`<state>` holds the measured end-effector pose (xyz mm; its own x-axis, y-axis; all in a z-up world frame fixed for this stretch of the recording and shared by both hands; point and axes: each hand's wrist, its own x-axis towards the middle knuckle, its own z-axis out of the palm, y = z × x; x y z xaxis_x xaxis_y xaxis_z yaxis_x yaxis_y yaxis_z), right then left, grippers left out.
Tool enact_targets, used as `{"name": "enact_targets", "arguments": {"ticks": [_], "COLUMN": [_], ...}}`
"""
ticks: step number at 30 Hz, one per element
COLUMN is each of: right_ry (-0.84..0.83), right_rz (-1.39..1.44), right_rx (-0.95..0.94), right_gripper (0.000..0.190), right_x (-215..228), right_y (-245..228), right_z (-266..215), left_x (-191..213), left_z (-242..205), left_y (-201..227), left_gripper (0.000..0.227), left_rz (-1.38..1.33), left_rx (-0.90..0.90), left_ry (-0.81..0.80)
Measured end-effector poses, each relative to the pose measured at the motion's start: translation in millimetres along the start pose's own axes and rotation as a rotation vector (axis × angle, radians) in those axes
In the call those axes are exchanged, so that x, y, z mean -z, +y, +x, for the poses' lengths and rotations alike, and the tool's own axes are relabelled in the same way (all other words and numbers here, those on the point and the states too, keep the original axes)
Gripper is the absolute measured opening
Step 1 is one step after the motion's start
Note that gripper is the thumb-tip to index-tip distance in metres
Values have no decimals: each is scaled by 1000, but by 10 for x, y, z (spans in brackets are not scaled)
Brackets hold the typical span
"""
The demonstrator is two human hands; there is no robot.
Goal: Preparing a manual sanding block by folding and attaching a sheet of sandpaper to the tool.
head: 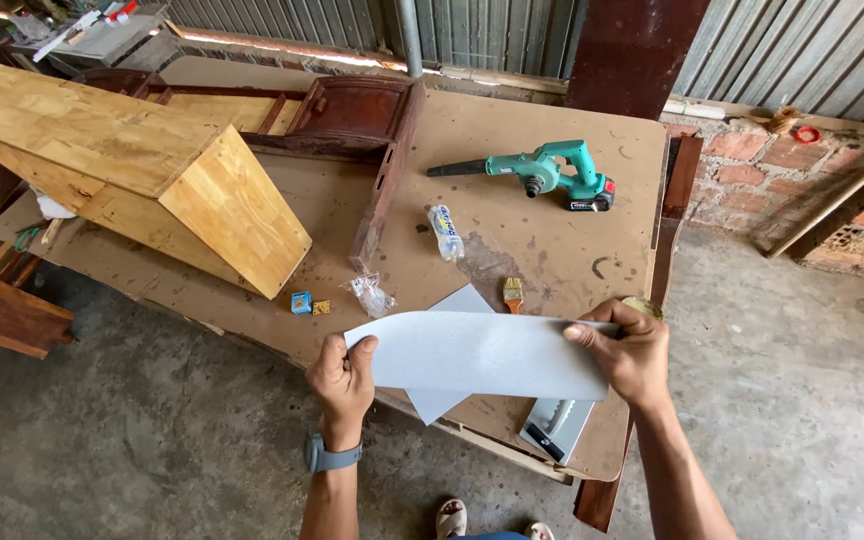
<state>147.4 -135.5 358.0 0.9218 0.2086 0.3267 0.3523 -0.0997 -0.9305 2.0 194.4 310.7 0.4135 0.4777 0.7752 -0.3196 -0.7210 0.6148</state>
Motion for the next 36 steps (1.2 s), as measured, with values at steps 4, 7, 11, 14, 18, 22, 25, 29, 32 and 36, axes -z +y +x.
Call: {"name": "enact_targets", "arguments": {"ticks": [4,7,11,14,18,22,25,29,32,36], "right_ry": [4,-74,-167,-234,-316,-402,-540,-670,-693,-641], "right_rz": [7,12,91,175,293,247,115,267,280,276], "right_rx": [6,7,-21,-63,-134,-121,11,53,100,207], "right_gripper": [21,23,21,18,18,22,28,24,23,18], "right_x": [31,94,111,55,-126,-347,-502,-652,-717,-711], "right_y": [-6,0,28,20,130,97,-38,-236,-295,-360], "right_z": [193,380,589,714,890,1021,1038,907,824,767], "left_x": [-41,-78,-151,-170,-124,85,288,575,709,758], "left_z": [105,154,173,122,31,-190,-219,-509,-678,-817], "left_y": [152,268,348,349,377,369,592,599,570,501], "left_gripper": [26,29,30,30,32,31,32,32,34,33], "left_rz": [21,-2,-84,-95,-67,-20,67,225,294,332], "left_rx": [-39,-15,50,97,146,188,90,128,118,194], "left_ry": [-4,-32,-42,-33,17,98,69,206,261,334]}}
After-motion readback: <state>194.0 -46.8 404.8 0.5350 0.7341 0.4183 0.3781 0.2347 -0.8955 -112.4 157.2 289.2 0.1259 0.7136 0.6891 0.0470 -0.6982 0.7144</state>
